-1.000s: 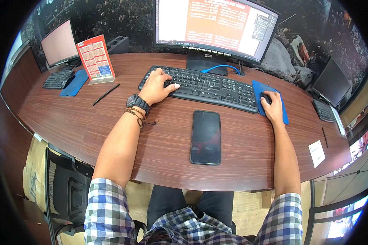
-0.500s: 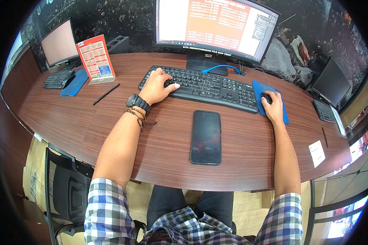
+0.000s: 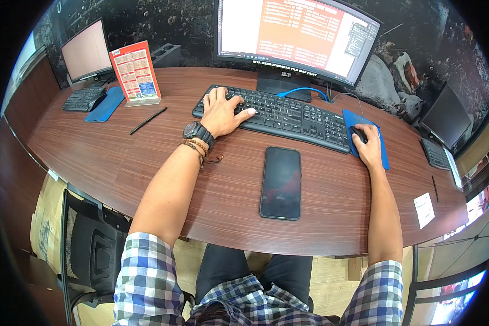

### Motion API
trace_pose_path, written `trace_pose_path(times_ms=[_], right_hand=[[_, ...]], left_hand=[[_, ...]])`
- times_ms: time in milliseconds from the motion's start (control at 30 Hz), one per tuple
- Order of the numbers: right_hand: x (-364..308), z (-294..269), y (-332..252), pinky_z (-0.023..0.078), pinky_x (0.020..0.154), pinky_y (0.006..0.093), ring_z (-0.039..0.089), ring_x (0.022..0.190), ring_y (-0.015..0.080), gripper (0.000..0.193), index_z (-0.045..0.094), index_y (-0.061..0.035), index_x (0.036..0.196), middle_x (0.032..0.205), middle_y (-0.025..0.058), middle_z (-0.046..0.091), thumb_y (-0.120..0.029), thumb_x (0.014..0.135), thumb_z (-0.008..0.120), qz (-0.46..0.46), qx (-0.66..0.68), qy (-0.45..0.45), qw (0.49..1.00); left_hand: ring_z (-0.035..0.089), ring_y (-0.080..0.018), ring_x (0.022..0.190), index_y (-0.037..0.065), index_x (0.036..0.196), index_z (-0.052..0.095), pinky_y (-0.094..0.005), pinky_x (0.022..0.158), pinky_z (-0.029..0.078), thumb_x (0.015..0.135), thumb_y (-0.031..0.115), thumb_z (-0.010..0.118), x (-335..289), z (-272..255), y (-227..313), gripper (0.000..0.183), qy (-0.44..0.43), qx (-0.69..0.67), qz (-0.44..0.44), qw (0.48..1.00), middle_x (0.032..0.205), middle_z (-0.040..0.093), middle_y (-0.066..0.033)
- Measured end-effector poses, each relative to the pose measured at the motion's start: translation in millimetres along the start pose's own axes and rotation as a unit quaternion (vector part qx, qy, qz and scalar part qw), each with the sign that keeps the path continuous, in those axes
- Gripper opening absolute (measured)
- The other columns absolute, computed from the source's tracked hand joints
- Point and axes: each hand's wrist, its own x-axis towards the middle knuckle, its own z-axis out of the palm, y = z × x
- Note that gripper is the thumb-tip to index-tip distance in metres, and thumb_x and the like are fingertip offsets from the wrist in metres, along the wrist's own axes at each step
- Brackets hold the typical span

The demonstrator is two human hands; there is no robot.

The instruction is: Typing on a keyboard and using a mouse at a workstation in a print shop environment.

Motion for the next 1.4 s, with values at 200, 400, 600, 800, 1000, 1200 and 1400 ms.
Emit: trace_pose_path(times_ms=[200,400,600,800,1000,1200,1400], right_hand=[[-1,2,0,0.046,0.096,0.0390,0.059,0.109,0.0334,0.031,0.070,-0.0056,0.109,0.113,0.0157,0.061,-0.020,0.081,0.070,-0.006,0.003,0.005,1.000],[-1,1,-1,0.046,0.096,0.0391,0.059,0.108,0.0332,0.031,0.070,-0.0055,0.109,0.112,0.0156,0.061,-0.019,0.081,0.070,-0.008,0.010,0.005,1.000],[-1,1,-1,0.046,0.096,0.0389,0.060,0.109,0.0328,0.031,0.070,-0.0055,0.110,0.112,0.0158,0.062,-0.019,0.082,0.070,-0.007,0.006,0.006,1.000],[0,0,0,0.046,0.096,0.0386,0.060,0.109,0.0328,0.031,0.070,-0.0053,0.110,0.113,0.0161,0.062,-0.019,0.082,0.070,-0.007,0.007,0.002,1.000],[-1,0,-1,0.047,0.096,0.0388,0.060,0.108,0.0331,0.031,0.070,-0.0056,0.110,0.112,0.0161,0.061,-0.019,0.082,0.069,-0.002,0.005,-0.002,1.000],[-1,0,-1,0.047,0.096,0.0386,0.060,0.108,0.0328,0.031,0.070,-0.0060,0.110,0.112,0.0158,0.061,-0.020,0.082,0.070,-0.003,0.007,0.000,1.000],[0,0,-1,0.046,0.097,0.0384,0.060,0.108,0.0324,0.031,0.070,-0.0048,0.109,0.112,0.0155,0.062,-0.019,0.082,0.070,-0.003,0.007,0.001,1.000]], left_hand=[[0.037,-0.0408,0.126,0.007,0.122,0.066,-0.0556,0.110,0.026,0.089,0.063,0.059,-2,0,-1,0.065,0.020,-0.009,0.013,1.000,0.127,0.047,-0.0234],[0.046,-0.0357,0.116,0.002,0.116,0.069,-0.0455,0.101,0.041,0.088,0.054,0.067,1,-13,-4,0.060,-0.020,-0.084,0.010,0.996,0.117,0.052,-0.0204],[0.051,-0.0334,0.107,0.000,0.111,0.071,-0.0429,0.095,0.044,0.087,0.051,0.069,1,-11,-7,0.056,-0.003,-0.083,0.024,0.996,0.109,0.055,-0.0174],[0.053,-0.0309,0.102,-0.004,0.113,0.070,-0.0398,0.093,0.044,0.089,0.044,0.071,1,-12,-6,0.054,-0.004,-0.078,0.030,0.996,0.102,0.055,-0.0154],[0.053,-0.0312,0.103,-0.004,0.113,0.069,-0.0403,0.094,0.044,0.088,0.044,0.071,1,-13,-5,0.053,-0.006,-0.083,0.028,0.996,0.103,0.055,-0.0157],[0.053,-0.0312,0.104,-0.003,0.114,0.069,-0.0400,0.094,0.044,0.089,0.043,0.071,1,-12,-6,0.053,-0.010,-0.079,0.028,0.996,0.103,0.056,-0.0158],[0.053,-0.0312,0.105,-0.003,0.114,0.069,-0.0399,0.095,0.044,0.088,0.043,0.071,1,-13,-6,0.053,-0.014,-0.080,0.025,0.996,0.104,0.056,-0.0157]])
